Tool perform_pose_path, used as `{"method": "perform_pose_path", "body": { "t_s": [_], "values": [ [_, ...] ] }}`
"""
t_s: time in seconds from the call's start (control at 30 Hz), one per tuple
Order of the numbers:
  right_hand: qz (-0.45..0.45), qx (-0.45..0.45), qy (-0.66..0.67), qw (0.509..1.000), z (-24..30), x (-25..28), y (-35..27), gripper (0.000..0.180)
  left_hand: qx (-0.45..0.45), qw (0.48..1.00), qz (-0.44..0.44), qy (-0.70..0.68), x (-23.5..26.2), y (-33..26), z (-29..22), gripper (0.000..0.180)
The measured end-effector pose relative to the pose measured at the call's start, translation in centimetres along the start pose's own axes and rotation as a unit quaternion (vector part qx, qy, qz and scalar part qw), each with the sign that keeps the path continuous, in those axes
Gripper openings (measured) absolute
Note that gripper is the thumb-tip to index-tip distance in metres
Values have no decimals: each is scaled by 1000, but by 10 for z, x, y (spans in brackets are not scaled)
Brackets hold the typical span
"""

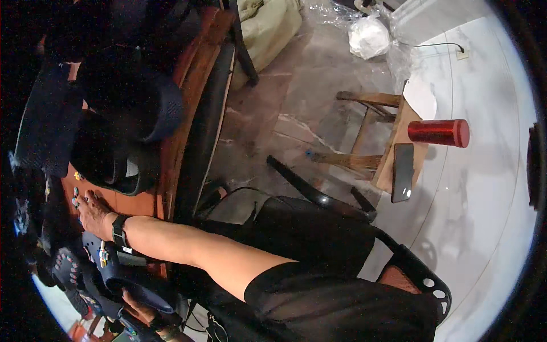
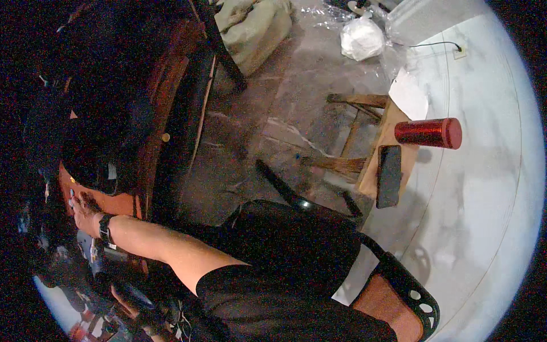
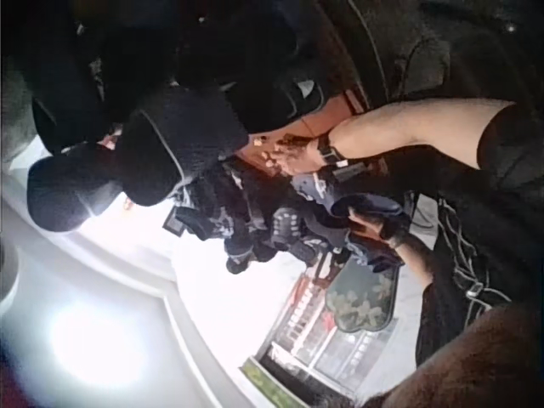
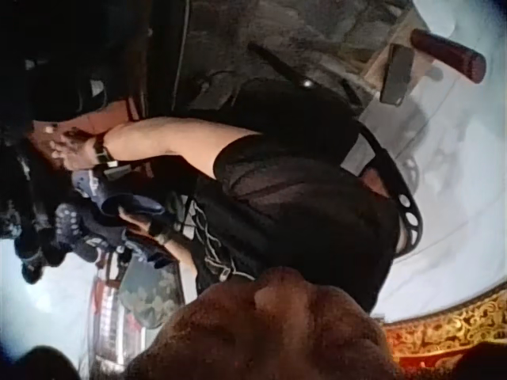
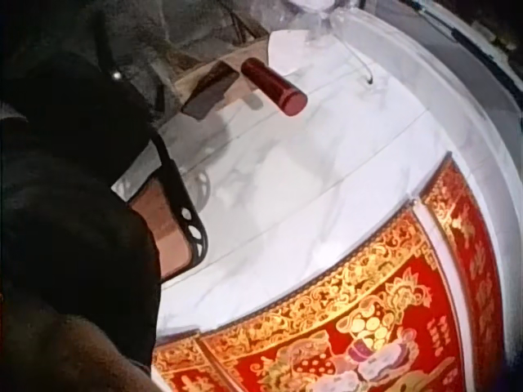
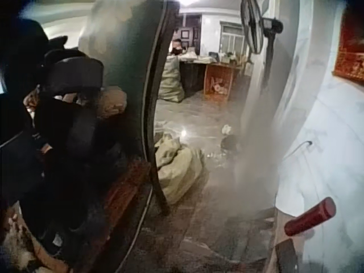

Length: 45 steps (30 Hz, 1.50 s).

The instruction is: Manually inserting decorative charms into the holes of plastic clogs.

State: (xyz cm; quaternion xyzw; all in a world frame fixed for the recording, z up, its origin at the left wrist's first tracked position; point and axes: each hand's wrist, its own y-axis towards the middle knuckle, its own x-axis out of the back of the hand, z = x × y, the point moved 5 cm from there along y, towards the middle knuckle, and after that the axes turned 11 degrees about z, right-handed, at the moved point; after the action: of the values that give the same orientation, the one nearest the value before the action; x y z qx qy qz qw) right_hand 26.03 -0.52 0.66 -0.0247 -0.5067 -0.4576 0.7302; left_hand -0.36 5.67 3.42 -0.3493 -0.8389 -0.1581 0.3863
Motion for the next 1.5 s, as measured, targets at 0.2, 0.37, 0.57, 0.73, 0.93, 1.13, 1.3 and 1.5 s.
{"method": "perform_pose_path", "body": {
  "t_s": [0.2,0.37,0.57,0.73,0.93,1.13,1.3,1.5],
  "values": [
    [-125,26,-102,987,-31,8,-5,25,-15,997,54,57,-18,24,29,57],
    [-148,126,181,964,0,69,-45,16,-162,983,10,92,7,30,16,55],
    [-185,136,269,936,-72,180,-196,22,-302,943,-132,54,-8,-28,-152,47],
    [-127,-215,145,957,-178,206,-308,17,-456,804,336,182,-73,-75,-268,42],
    [258,-476,-99,835,-355,131,-500,17,-595,679,268,337,-232,-76,-316,78],
    [463,-485,7,742,-377,55,-609,27,-578,661,168,448,-285,-54,-308,80],
    [601,-384,23,700,-362,6,-627,37,-610,661,136,415,-280,-43,-304,71],
    [646,-372,16,666,-413,-49,-694,43,-601,659,124,436,-289,-47,-306,72]
  ]
}}
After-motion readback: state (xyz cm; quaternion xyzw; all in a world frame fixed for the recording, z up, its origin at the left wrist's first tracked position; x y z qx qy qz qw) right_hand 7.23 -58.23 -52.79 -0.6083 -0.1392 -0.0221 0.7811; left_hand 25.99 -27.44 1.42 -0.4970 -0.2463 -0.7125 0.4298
